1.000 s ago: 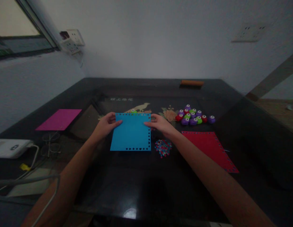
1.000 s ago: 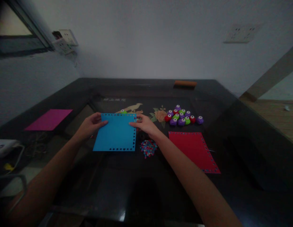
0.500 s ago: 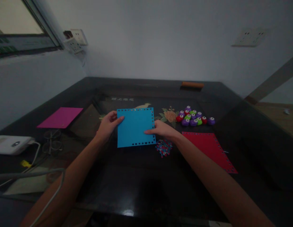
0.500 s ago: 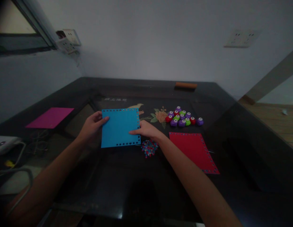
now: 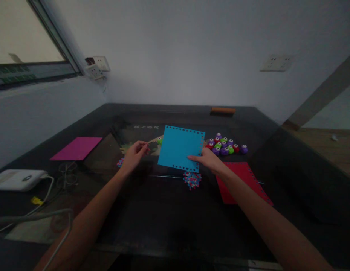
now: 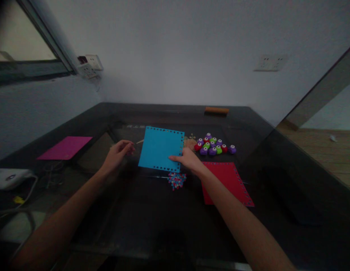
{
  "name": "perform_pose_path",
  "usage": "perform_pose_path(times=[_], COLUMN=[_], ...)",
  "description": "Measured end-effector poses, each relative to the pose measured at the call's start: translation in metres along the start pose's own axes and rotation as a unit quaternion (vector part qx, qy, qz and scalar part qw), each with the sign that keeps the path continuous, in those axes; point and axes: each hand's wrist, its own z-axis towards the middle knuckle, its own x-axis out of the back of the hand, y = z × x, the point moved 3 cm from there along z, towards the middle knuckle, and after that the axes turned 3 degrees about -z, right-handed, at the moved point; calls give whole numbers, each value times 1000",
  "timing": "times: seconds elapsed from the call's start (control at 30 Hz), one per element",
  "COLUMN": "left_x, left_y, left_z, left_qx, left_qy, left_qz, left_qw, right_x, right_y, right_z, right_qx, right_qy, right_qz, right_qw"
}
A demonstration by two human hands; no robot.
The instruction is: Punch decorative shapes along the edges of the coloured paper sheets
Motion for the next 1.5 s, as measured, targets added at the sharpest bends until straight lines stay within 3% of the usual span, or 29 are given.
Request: perform_pose_path(times=[0.23,0.43,0.63,0.8,1.07,1.27,1.4,1.5], left_x=[-23,-46,-64,-66,-64,-90,-111,-114], left_y=[-20,-27,-26,-25,-19,0,12,18], left_z=[19,51,60,56,54,42,14,-12], left_qx=[-28,-13,19,11,0,26,80,124], left_qy=[-27,2,38,44,44,-10,-58,-63], left_qz=[164,301,392,404,290,62,-107,-194], left_qw=[986,954,919,914,956,998,989,971], right_x=[41,47,41,36,36,40,39,38], right_y=[7,19,27,29,27,22,22,22], right_z=[-47,-70,-78,-78,-80,-83,-83,-84], right_qx=[0,1,2,-4,3,10,9,3], right_qy=[136,201,217,191,204,235,235,230], right_qz=[-8,15,48,48,58,56,67,93], right_qw=[991,979,975,980,977,970,970,969])
